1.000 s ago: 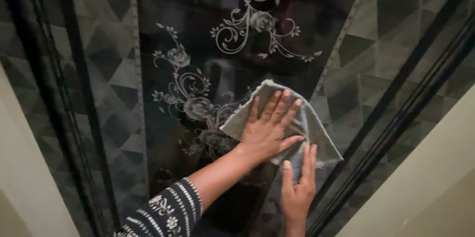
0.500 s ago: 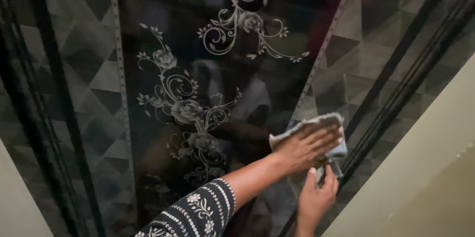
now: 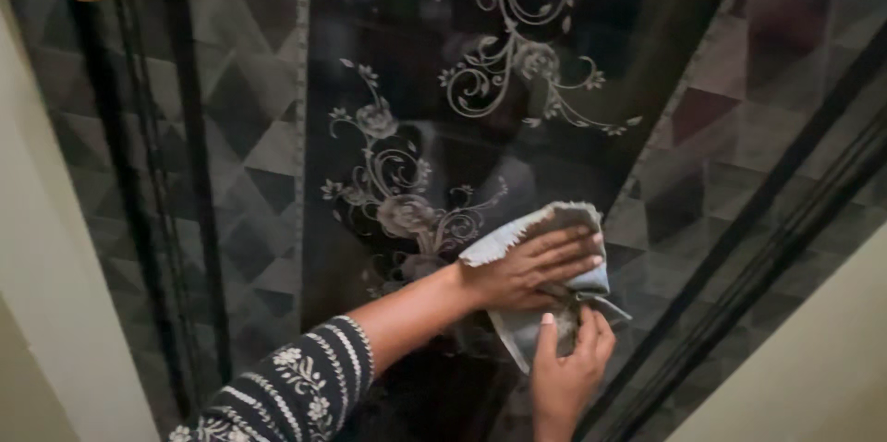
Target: The person wipes a dark glass door with a light-colored cloth. They use both hands to rub the surface in circular and back-and-forth motions, focusing on the lower section of the door.
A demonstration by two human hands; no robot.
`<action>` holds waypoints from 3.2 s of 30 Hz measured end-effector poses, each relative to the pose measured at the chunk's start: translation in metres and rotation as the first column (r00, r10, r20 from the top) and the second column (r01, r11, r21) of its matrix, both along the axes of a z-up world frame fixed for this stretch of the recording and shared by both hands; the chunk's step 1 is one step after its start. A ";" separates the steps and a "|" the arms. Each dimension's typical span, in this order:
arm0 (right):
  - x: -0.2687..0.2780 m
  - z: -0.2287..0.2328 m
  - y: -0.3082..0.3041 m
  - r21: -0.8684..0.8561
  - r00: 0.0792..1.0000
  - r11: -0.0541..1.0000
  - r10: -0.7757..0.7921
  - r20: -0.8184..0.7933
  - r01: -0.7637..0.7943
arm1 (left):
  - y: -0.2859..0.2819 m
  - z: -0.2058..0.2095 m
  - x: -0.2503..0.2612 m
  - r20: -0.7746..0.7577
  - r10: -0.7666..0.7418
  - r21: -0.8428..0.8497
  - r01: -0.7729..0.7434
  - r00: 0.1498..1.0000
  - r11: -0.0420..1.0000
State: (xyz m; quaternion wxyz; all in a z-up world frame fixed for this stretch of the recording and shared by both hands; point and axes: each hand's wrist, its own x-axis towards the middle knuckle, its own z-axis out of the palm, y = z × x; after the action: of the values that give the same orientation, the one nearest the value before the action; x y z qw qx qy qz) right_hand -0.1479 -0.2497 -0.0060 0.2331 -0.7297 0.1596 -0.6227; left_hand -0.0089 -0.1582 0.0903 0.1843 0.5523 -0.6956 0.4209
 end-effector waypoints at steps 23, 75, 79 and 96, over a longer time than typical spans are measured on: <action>0.012 0.025 0.122 -0.099 0.903 0.914 0.364 -0.229 -0.394 | 0.186 -0.046 0.030 -0.006 0.662 -0.298 -0.633 0.750 0.714; -0.012 0.015 0.052 0.118 0.690 0.725 0.573 0.442 -0.679 | 0.058 0.084 -0.015 -0.197 0.672 -0.307 -0.696 0.714 0.649; -0.029 0.029 0.075 0.154 0.882 0.897 0.355 0.311 -0.415 | 0.056 0.027 -0.015 -0.146 0.693 -0.303 -0.698 0.706 0.648; 0.030 -0.012 0.117 0.039 0.952 0.955 0.297 -0.077 -0.295 | 0.154 -0.043 -0.064 -0.599 0.228 -0.292 -0.475 0.767 0.830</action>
State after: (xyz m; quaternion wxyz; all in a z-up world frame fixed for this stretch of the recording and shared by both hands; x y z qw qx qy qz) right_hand -0.1175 -0.1329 -0.0175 0.3268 -0.7672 0.0661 -0.5480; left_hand -0.0731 -0.0045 0.0472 0.4045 0.7168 -0.3856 0.4169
